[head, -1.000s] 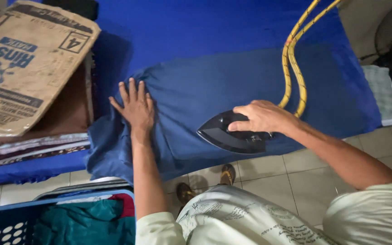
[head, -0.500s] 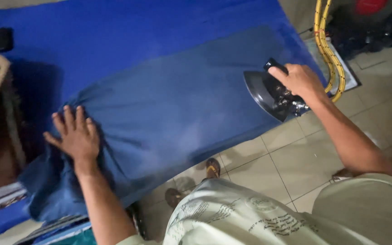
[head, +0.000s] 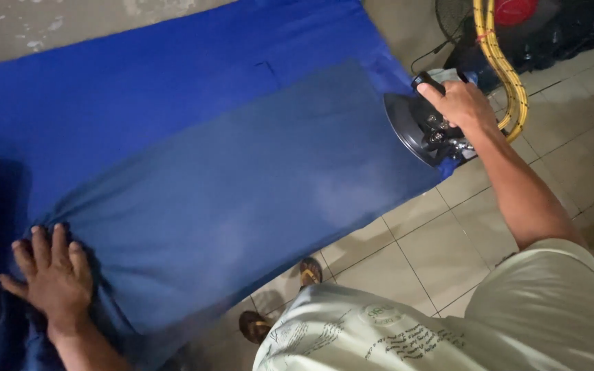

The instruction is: Ironing a pair of blue pants on an ironing board and then folding them neatly.

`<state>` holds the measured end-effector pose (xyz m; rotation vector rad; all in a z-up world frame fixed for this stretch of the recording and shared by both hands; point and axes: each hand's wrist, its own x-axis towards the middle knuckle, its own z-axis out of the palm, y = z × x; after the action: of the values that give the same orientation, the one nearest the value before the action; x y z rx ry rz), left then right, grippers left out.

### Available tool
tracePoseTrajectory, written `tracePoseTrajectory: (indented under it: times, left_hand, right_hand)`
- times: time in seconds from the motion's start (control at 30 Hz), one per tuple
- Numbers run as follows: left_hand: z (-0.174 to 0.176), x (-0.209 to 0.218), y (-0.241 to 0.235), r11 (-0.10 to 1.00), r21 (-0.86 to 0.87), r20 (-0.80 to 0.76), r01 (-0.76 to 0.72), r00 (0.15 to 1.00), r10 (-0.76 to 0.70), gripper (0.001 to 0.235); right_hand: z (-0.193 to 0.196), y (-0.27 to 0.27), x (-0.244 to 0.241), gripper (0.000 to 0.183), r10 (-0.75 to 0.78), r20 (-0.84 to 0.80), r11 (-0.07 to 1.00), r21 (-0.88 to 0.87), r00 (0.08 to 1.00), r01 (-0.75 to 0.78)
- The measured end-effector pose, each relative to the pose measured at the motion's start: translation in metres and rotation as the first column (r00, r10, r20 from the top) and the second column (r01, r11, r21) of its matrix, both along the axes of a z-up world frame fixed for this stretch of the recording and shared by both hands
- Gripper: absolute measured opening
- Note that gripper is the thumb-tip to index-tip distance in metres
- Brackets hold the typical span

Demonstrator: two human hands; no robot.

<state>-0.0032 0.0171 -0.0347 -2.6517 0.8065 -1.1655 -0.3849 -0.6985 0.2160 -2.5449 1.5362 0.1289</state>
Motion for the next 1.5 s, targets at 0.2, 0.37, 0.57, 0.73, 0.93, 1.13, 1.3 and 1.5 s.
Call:
tracePoseTrajectory:
  times: [0.2, 0.37, 0.57, 0.73, 0.93, 1.13, 1.3, 1.5]
  left_hand:
    - [0.013, -0.01, -0.006, 0.956, -0.219, -0.202, 0.195, 0.95, -0.24, 0.05]
    - [0.049, -0.018, -0.025, 0.958, -0.286, -0.518, 0.021, 0.838, -0.173, 0.057]
    - [0.073, -0.033, -0.041, 0.954, -0.298, -0.541, -0.004, 0.825, -0.166, 0.055]
    - [0.049, -0.028, -0.033, 0.978, -0.201, -0.336, 0.063, 0.933, -0.129, 0.054]
    - [0.033, -0.019, -0.025, 0.991, -0.134, -0.254, 0.006, 0.966, -0.041, 0.049]
    - [0.021, -0.012, -0.022, 0.998, -0.009, -0.113, -0.061, 0.992, 0.06, 0.047]
    - [0.017, -0.012, -0.025, 0.995, -0.098, -0.222, -0.025, 0.975, 0.003, 0.05]
    - [0.043, -0.01, -0.068, 0.982, 0.065, -0.085, -0.177, 0.98, 0.182, 0.052]
  right_hand:
    - [0.001, -0.05, -0.011, 0.076, -0.033, 0.038, 0.999, 0.008, 0.999, 0.033]
    - [-0.009, -0.109, -0.028, 0.083, -0.063, 0.049, 0.998, 0.003, 0.997, 0.063]
    - [-0.018, -0.138, -0.037, 0.084, -0.135, 0.025, 0.991, -0.01, 0.991, 0.135]
    - [-0.036, -0.157, -0.057, 0.084, -0.143, 0.075, 0.989, 0.041, 0.987, 0.14]
    - [-0.075, -0.162, -0.058, 0.054, 0.183, -0.045, 0.768, -0.617, 0.982, -0.171]
    - [-0.096, -0.104, 0.041, 0.033, 0.42, 0.062, 0.84, -0.403, 0.905, -0.363]
    - [-0.141, -0.074, 0.082, 0.035, 0.431, -0.013, 0.899, -0.079, 0.902, -0.43]
    - [-0.146, -0.081, 0.104, 0.032, 0.377, -0.093, 0.92, -0.084, 0.922, -0.384]
